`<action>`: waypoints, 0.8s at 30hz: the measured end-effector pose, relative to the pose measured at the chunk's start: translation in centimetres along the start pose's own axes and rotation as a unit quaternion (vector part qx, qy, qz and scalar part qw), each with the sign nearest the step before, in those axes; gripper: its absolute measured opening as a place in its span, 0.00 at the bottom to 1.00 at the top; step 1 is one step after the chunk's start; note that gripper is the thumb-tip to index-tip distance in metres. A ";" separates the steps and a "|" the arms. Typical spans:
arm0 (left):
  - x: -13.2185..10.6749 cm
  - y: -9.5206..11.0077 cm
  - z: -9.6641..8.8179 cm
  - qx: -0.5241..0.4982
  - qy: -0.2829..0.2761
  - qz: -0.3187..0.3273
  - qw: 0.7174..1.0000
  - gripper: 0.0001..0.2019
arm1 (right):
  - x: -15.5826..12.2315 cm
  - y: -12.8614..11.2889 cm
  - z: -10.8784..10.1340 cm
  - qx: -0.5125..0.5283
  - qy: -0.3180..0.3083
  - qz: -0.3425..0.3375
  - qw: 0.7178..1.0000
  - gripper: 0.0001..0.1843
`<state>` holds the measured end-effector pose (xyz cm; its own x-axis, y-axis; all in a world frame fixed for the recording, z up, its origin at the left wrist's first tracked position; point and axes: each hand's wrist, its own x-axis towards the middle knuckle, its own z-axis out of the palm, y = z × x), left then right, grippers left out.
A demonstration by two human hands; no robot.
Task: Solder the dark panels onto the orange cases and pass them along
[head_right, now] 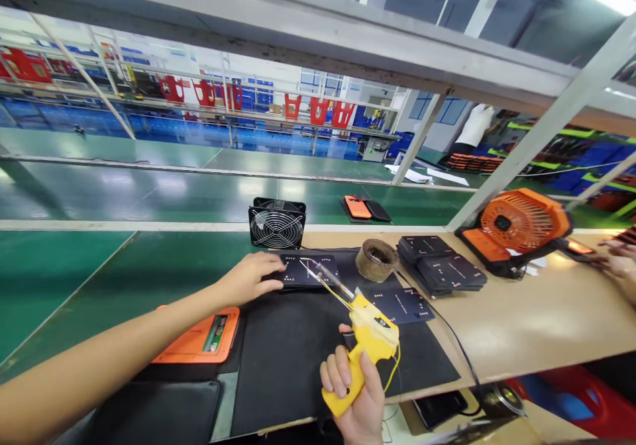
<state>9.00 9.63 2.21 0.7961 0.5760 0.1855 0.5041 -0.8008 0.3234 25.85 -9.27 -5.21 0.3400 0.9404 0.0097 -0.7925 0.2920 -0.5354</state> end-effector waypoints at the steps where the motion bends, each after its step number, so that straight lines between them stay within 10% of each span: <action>1: 1.3 0.1 -0.1 0.017 -0.011 -0.015 1.000 0.22 | 0.0 0.0 0.0 -0.003 0.001 -0.003 1.000 0.09; 6: 3.8 0.3 -0.7 0.045 -0.070 -0.010 0.996 0.30 | -0.3 -0.1 -0.1 -0.005 -0.006 -0.007 1.000 0.09; 13: -4.5 1.0 -1.7 0.034 -0.057 0.067 0.996 0.29 | -0.5 -0.5 0.3 0.025 -0.003 0.026 0.999 0.16; 18: -9.8 -0.9 -1.6 -0.038 -0.080 -0.041 0.995 0.30 | -1.1 -0.3 0.9 0.031 0.006 0.042 0.999 0.15; 24: -10.3 -2.1 -1.3 -0.122 -0.036 -0.132 0.983 0.07 | -4.3 1.0 1.6 -0.085 0.012 0.031 0.996 0.14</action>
<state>-0.70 5.59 0.85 0.6740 0.7388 0.0013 0.6085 -0.5561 0.5662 22.84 -12.71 -4.46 0.3072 0.9505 -0.0467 -0.7153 0.1983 -0.6701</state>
